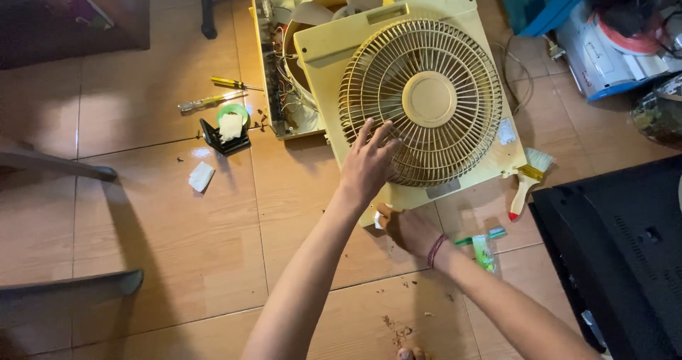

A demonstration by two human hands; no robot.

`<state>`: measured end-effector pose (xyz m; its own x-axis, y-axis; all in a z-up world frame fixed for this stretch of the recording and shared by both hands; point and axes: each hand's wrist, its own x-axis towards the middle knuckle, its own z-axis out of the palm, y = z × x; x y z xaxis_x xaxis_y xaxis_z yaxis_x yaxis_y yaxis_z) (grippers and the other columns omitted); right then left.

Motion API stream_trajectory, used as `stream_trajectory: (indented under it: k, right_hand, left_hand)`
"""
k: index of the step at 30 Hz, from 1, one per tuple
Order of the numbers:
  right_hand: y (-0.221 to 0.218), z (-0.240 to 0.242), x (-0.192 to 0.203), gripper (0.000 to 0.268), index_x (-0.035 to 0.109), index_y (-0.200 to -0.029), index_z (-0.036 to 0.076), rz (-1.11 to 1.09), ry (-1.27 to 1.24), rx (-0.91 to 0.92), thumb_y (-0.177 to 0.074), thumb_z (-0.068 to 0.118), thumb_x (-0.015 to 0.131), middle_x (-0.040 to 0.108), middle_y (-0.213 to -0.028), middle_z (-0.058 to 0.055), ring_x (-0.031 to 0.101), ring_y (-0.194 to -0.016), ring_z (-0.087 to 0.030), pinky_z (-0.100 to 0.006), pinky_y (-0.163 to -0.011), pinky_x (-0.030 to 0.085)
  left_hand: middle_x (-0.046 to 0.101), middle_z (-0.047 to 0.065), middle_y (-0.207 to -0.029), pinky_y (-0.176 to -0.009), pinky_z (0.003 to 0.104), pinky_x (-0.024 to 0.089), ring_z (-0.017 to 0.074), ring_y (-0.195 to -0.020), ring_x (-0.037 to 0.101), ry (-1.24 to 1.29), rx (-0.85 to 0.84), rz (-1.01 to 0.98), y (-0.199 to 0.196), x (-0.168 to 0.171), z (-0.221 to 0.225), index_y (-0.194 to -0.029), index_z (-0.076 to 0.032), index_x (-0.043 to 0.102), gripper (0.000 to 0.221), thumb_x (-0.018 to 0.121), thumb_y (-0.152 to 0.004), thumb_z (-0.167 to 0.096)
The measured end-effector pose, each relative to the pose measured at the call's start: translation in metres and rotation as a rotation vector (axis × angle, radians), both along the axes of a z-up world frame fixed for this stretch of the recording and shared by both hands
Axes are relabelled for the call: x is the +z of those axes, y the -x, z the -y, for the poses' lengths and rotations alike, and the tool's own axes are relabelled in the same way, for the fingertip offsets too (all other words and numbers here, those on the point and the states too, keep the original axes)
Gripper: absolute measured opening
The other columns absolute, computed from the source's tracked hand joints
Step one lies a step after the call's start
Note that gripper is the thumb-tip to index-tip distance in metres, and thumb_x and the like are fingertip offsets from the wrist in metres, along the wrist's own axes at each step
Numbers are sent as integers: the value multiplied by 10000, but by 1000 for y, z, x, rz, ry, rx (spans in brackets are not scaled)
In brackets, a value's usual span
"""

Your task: Scrubbing and wiping a plastic fan grill to remove dust using a small brush and a cloth.

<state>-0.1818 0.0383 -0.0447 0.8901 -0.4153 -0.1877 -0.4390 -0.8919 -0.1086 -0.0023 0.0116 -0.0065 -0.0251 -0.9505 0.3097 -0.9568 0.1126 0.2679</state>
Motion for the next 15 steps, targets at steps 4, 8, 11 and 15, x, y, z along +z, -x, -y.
stream_trajectory:
  k: [4, 8, 11, 15]
  right_hand:
    - [-15, 21, 41, 111, 770, -912, 43, -170, -142, -170, -860, 58, 673, 732, -942, -125, 764, -808, -410, -490, -653, 628]
    - [-22, 12, 47, 220, 768, -1032, 56, -45, -163, -278, -920, 207, 653, 712, -1062, -176, 759, -794, -356, -468, -709, 632]
    - [-19, 1, -6, 250, 761, -1122, 109, 156, -97, -316, -943, 251, 660, 718, -1107, -174, 749, -725, -393, -500, -648, 626]
    - [-21, -16, -37, 284, 699, -1162, 153, 212, -85, -264, -908, 279, 711, 742, -1093, -136, 765, -766, -422, -501, -639, 636]
  left_hand:
    - [533, 60, -1398, -1076, 469, 508, 432, -1408, 418, 21, 3, 11, 1, -1, -2, -1219, -245, 700, 562, 886, -691, -190]
    - [537, 59, -1401, -1061, 470, 522, 438, -1404, 422, 70, 15, 0, 1, -4, 0, -1212, -260, 696, 587, 877, -661, -167]
    - [542, 54, -1403, -1059, 474, 526, 439, -1408, 419, 47, 16, 10, 1, -4, 3, -1213, -268, 702, 598, 892, -652, -186]
    - [547, 36, -1399, -1054, 470, 540, 414, -1414, 419, 5, 33, 34, 2, 5, 0, -1217, -280, 696, 624, 920, -638, -223]
